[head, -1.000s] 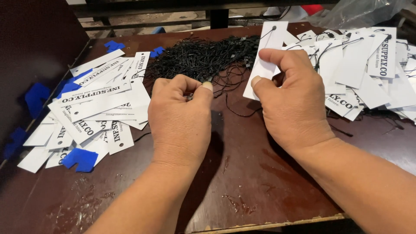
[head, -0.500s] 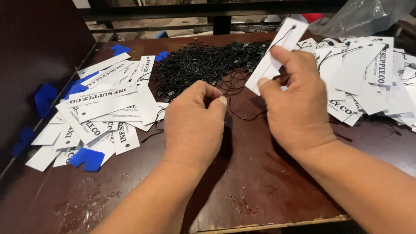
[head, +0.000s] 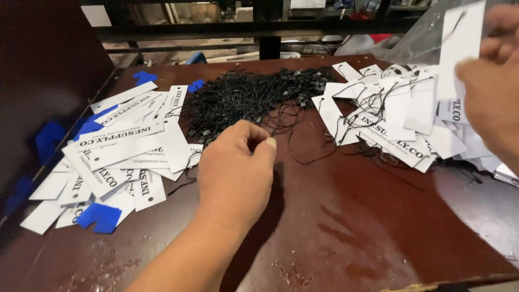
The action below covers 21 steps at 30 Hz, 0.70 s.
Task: Attaching black string fasteners to white paper product tags by threading the string through pre-punched holes.
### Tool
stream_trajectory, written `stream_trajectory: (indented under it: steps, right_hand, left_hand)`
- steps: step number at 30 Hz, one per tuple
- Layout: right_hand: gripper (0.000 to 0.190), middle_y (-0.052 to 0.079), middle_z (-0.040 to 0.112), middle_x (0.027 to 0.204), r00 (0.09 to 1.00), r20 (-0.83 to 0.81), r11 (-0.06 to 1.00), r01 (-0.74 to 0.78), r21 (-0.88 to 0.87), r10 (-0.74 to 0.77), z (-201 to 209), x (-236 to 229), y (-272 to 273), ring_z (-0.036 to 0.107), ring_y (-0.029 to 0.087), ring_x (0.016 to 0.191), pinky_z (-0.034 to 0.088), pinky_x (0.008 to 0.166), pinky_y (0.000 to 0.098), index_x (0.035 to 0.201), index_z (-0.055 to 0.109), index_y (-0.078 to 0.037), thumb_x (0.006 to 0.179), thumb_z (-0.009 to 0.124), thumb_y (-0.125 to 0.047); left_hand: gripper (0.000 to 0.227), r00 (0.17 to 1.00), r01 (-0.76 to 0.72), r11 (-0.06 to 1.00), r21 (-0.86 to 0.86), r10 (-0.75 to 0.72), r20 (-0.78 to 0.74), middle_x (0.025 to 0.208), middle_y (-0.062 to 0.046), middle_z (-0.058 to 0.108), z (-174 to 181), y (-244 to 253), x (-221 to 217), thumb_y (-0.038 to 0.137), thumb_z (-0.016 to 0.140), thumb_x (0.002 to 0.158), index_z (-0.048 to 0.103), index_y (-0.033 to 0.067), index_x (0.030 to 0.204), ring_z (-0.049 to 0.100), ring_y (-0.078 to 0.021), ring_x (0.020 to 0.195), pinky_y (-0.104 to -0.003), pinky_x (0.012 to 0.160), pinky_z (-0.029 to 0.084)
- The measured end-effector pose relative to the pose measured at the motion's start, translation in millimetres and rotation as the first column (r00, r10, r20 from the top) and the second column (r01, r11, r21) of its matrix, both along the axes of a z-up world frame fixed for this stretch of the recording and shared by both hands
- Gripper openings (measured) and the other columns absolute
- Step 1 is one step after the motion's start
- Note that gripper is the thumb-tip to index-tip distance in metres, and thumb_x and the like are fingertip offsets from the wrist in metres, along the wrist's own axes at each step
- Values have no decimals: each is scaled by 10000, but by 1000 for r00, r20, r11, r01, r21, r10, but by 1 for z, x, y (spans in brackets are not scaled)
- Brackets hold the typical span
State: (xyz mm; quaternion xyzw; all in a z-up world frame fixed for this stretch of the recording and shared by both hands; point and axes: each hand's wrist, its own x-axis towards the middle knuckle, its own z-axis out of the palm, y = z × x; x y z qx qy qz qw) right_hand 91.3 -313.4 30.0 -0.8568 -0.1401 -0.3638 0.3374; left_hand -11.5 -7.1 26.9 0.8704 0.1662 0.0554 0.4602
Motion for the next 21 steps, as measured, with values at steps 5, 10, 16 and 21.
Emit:
stream_trajectory:
  steps: [5,10,16,21]
  right_hand:
    - [506,232,529,988,953,-131,961,261,-92,-272,-18,-11,-5,522,314,678,435,586,457,1550,590,56,1056,628,-47]
    - [328,204,664,1180,993,85,968,97,-232,-79,-23,-21,51,601,271,879,473,751,399,1337,770,39,1022,698,-15]
    - [240,49,787,1024,964,-150,961,-241,-136,221,-18,-27,152,708,187,945,524,881,345,1046,794,-83,895,608,-66]
    - [270,-34,798,965,898,-373,929,-320,-187,234,-27,-3,195,701,149,903,503,810,327,1007,784,-168,850,565,-189]
  left_hand:
    - [171,1000,-1,999,52,2,-13,923,101,741,-5,-1,4,360,563,865,708,272,888,634,-161,890,-369,801,475]
    - [161,1000,1,997,78,1,-16,911,101,740,-6,-1,7,364,569,869,706,281,882,636,-166,897,-373,814,474]
    - [144,997,10,993,116,-19,77,944,87,764,-21,1,13,369,591,851,701,278,869,673,-200,918,-401,804,484]
    - [140,991,-11,998,68,1,137,934,81,781,-21,4,13,348,570,834,686,277,868,691,-222,902,-412,800,485]
